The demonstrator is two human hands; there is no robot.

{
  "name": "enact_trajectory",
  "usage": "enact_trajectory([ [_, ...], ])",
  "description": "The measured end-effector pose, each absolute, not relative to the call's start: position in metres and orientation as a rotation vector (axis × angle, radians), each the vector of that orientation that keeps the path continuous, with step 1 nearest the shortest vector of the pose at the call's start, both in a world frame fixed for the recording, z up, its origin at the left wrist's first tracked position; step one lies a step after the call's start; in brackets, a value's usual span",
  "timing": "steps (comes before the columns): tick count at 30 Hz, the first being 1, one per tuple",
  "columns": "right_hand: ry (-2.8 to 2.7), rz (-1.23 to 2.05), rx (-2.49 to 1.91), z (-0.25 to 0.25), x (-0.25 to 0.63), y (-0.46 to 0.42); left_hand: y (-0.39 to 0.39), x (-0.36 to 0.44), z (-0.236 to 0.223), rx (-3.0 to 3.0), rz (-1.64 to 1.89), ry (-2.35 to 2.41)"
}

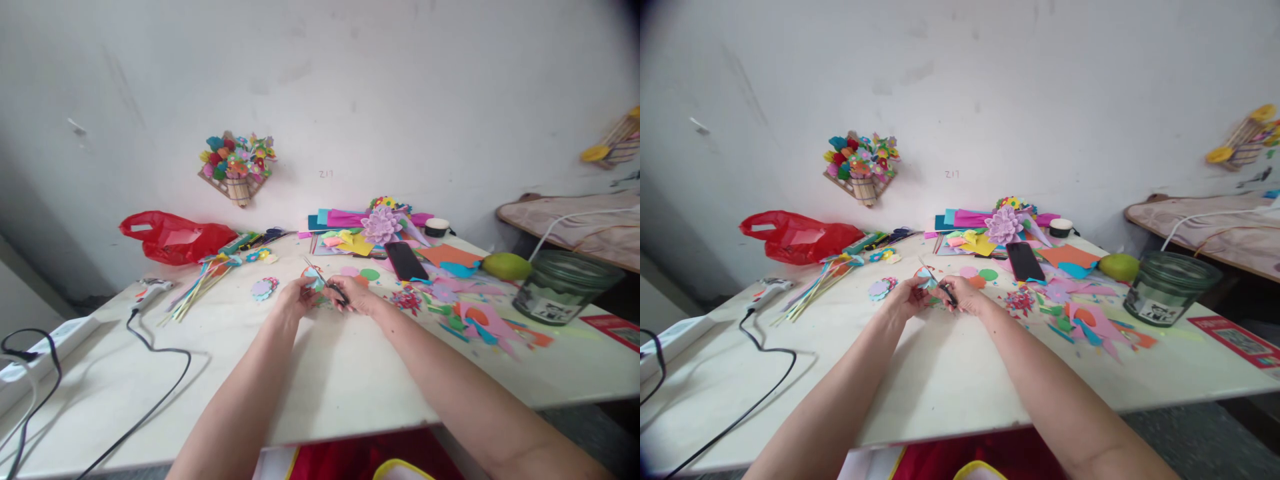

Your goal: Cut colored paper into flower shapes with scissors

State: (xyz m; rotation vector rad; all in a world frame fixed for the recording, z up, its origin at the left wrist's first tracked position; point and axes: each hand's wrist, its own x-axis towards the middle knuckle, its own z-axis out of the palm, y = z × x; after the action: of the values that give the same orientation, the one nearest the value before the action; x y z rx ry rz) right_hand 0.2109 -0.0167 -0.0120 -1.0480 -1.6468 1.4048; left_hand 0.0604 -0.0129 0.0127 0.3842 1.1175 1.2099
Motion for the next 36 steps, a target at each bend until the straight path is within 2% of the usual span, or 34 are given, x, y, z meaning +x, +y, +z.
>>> enact_trajectory([
  [11, -1.555, 1.352, -1.188, -0.01, 0.196, -0.019, -0.007, 0.056, 0.007, 0.412, 1.205, 1.095],
  [16, -1.285, 1.435, -1.254, -0.014, 0.193, -0.007, -0.005, 0.054, 0.006, 0.435, 1.221, 1.113],
  [22, -1.422, 1.125, -1.201, -0.016, 0.208, -0.005, -0.003, 0.05, 0.002, 0.588, 1.199, 1.158],
  [36, -1.318, 1.248, -0.976, -0.007, 0.215, -0.011, -0.008, 0.049, -0.004, 1.01, 0.993, 1.084],
])
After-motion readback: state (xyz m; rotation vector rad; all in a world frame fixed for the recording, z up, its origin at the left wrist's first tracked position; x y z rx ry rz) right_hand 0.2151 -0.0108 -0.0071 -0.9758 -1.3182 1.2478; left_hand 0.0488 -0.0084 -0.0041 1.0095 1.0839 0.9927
